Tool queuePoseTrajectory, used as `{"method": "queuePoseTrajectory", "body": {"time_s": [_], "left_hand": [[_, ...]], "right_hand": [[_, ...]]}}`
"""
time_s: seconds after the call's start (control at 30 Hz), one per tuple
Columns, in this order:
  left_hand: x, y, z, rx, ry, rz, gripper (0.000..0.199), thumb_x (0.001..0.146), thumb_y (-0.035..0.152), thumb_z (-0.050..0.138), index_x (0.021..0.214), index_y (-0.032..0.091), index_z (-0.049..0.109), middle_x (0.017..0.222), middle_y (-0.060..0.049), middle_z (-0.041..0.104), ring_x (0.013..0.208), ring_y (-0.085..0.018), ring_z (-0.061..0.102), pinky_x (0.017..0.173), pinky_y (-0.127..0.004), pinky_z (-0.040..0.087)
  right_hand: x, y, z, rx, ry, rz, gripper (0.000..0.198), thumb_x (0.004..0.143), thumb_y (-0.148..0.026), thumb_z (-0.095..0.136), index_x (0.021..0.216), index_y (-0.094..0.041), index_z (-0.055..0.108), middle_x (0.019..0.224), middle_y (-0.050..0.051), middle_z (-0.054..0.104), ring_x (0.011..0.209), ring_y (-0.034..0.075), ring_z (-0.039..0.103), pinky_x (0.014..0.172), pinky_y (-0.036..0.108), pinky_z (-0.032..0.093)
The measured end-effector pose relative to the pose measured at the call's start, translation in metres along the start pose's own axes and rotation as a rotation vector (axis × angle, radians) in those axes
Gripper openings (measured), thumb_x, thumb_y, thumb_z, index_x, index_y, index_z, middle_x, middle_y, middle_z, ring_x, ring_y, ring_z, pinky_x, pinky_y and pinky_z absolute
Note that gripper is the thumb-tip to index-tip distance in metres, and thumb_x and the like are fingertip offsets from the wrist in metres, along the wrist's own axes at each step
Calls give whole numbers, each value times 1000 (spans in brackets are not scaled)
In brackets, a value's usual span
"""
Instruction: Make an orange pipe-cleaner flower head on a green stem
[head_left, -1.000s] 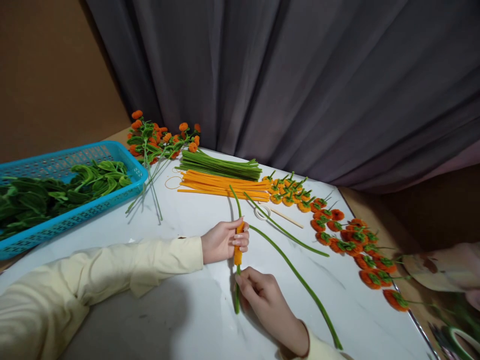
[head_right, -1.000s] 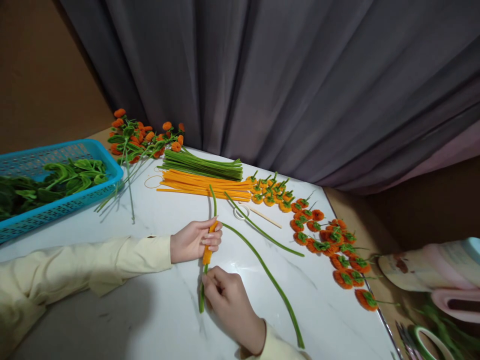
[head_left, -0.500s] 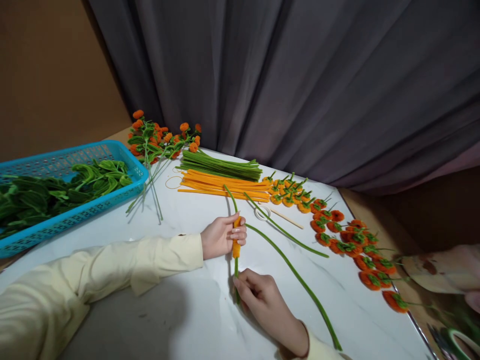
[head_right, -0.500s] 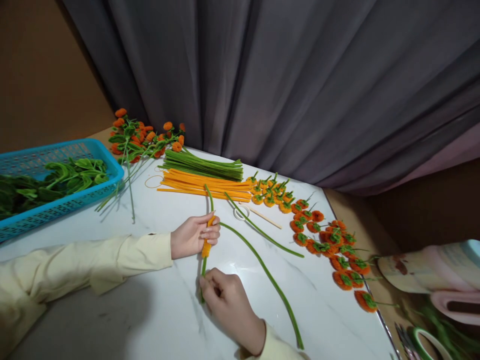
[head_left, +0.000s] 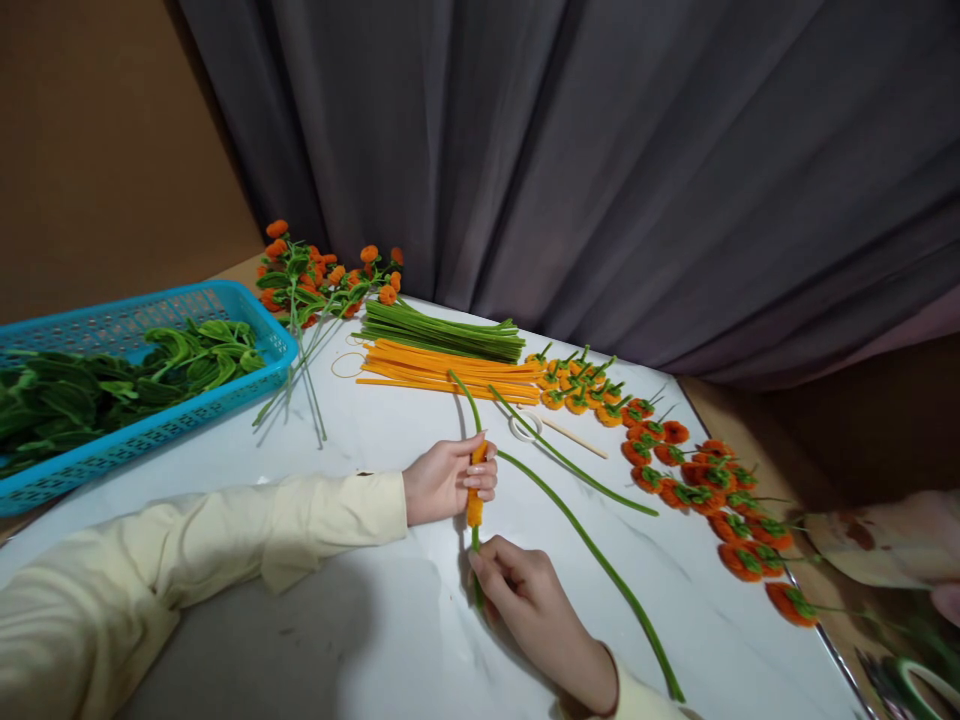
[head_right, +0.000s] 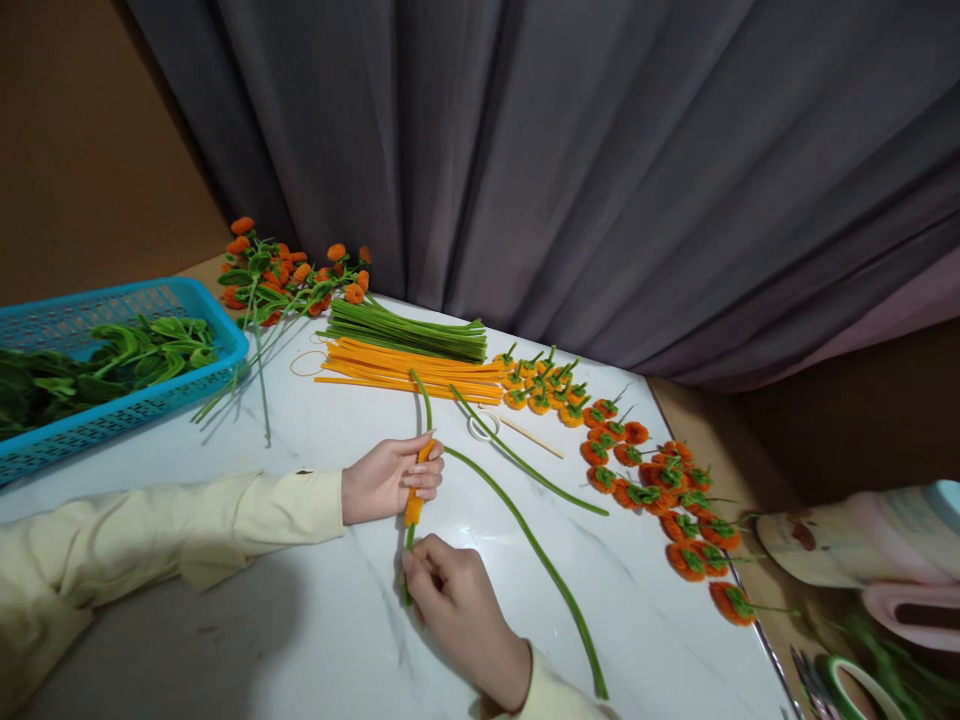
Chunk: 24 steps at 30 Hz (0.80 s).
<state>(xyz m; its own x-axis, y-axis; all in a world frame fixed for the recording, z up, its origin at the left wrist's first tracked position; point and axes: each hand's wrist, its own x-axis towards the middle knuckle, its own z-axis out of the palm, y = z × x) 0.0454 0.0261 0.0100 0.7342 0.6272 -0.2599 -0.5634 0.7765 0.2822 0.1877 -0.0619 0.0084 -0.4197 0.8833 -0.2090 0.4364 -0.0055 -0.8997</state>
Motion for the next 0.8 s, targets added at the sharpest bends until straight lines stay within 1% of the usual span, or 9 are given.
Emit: {"method": "queuePoseTrajectory", "body": {"time_s": [0.13,0.33,0.5,0.63,0.8], "left_hand": [[0,1,0,-2,-10,-10,36,93,30,32,66,11,47,53,5,27,41,-5,29,48,-17,32],[-2,1,-1,9,-21,-16,35,92,32,35,68,12,48,54,5,26,41,-5,29,49,-17,32],[-1,-1,0,10,-35,-14,35,93,31,33,67,12,48,54,5,27,42,-5,28,49,-17,32],[-1,-2,-1,19,-58,-29,35,93,31,33,68,12,49,54,5,27,42,-5,28,50,-18,33],[-1,-1,-1,12,-64,-48,37,93,33,31,69,11,50,54,5,29,42,-5,30,52,-19,34]], "right_hand": [[0,-2,-1,-5,6,-3,31,85,-36,40,59,-19,38,46,-5,39,43,7,32,46,20,28],[0,-3,-1,-3,12,-11,34,85,-40,40,58,-19,37,45,-6,39,43,7,32,45,20,28],[0,-2,-1,16,2,7,34,87,-40,38,60,-19,38,45,-5,40,43,7,33,46,20,29],[-1,-1,-1,18,-2,-5,34,87,-39,38,60,-19,38,46,-5,40,44,7,34,47,20,30],[0,-2,-2,26,0,4,33,88,-40,37,62,-19,40,47,-5,43,44,8,37,49,20,32]]}}
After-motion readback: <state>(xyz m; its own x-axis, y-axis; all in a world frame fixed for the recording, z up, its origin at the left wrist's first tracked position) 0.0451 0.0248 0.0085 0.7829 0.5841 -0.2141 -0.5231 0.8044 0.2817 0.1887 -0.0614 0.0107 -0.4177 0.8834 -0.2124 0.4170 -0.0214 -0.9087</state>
